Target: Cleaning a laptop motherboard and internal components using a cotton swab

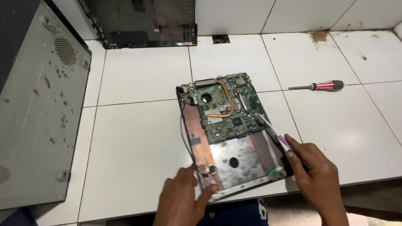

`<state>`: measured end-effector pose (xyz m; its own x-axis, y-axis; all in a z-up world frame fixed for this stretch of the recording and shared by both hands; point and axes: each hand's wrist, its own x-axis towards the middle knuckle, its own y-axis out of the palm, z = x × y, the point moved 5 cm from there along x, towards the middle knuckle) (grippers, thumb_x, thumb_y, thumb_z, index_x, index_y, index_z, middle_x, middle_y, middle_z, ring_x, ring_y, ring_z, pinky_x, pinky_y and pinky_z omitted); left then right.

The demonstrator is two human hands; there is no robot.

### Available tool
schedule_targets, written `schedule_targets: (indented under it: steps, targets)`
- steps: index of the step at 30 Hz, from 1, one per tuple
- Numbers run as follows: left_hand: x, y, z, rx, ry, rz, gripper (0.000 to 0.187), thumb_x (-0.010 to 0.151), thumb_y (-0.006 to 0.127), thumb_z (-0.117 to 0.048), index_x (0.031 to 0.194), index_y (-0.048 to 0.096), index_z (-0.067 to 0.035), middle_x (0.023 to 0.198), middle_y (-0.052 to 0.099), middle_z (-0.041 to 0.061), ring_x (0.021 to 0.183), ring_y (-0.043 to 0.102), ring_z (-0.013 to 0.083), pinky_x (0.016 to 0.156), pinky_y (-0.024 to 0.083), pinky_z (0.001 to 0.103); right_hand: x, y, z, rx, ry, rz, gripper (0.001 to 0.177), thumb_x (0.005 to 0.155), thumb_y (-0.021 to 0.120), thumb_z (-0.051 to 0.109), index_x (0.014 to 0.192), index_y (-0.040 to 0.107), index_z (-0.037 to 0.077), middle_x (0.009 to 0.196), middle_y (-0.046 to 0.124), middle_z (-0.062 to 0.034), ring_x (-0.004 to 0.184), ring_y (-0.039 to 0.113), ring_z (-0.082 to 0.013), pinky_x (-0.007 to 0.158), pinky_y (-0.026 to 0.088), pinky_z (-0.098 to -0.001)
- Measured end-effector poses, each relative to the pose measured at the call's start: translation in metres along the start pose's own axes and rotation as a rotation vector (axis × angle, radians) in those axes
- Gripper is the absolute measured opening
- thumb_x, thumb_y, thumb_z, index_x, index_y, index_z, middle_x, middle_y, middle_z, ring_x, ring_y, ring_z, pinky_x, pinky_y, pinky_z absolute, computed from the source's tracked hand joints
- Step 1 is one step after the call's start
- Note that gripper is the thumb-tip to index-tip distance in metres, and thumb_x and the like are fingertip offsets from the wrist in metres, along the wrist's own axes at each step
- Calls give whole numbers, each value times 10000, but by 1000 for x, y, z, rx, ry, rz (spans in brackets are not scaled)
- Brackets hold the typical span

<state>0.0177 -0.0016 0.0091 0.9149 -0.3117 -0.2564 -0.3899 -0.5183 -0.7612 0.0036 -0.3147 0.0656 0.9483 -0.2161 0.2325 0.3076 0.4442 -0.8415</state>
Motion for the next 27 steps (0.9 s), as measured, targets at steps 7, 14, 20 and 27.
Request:
schedule_targets:
  steps: [7, 14, 20, 27]
  targets:
    - [44, -54, -1, 144, 71, -189, 655, 969, 615, -543, 1469, 543, -126, 1167, 713, 172, 1021, 682, 435, 812, 497, 604, -22, 16, 7, -238, -151, -169, 464, 1013, 691, 192, 1468, 682, 284, 1058, 628, 0, 808, 644, -191, 687, 541, -375]
    - [176, -112, 31, 106, 279, -451, 635, 1031, 608, -430, 1516, 512, -32, 1371, 587, 245, 1262, 532, 434, 1001, 438, 571, -34, 37, 37, -200, -92, -35, 458, 974, 654, 356, 1429, 635, 405, 879, 702, 24, 507, 617, -137, 453, 618, -336]
    - [222, -97, 40, 121, 387, -615, 452, 1025, 640, -463, 1283, 711, -99, 1243, 603, 129, 1229, 512, 339, 1027, 358, 533, -33, 45, 37, -395, -171, -233, 487, 1033, 662, 281, 1511, 611, 354, 973, 738, 35, 651, 627, -168, 505, 528, -383]
    - [235, -107, 45, 100, 446, -692, 384, 1001, 674, -541, 1124, 812, -205, 1043, 599, 37, 1094, 504, 290, 872, 318, 480, -40, 56, 60, -345, -225, -157, 488, 1000, 678, 313, 1472, 609, 415, 782, 697, 66, 436, 468, -170, 426, 454, -388]
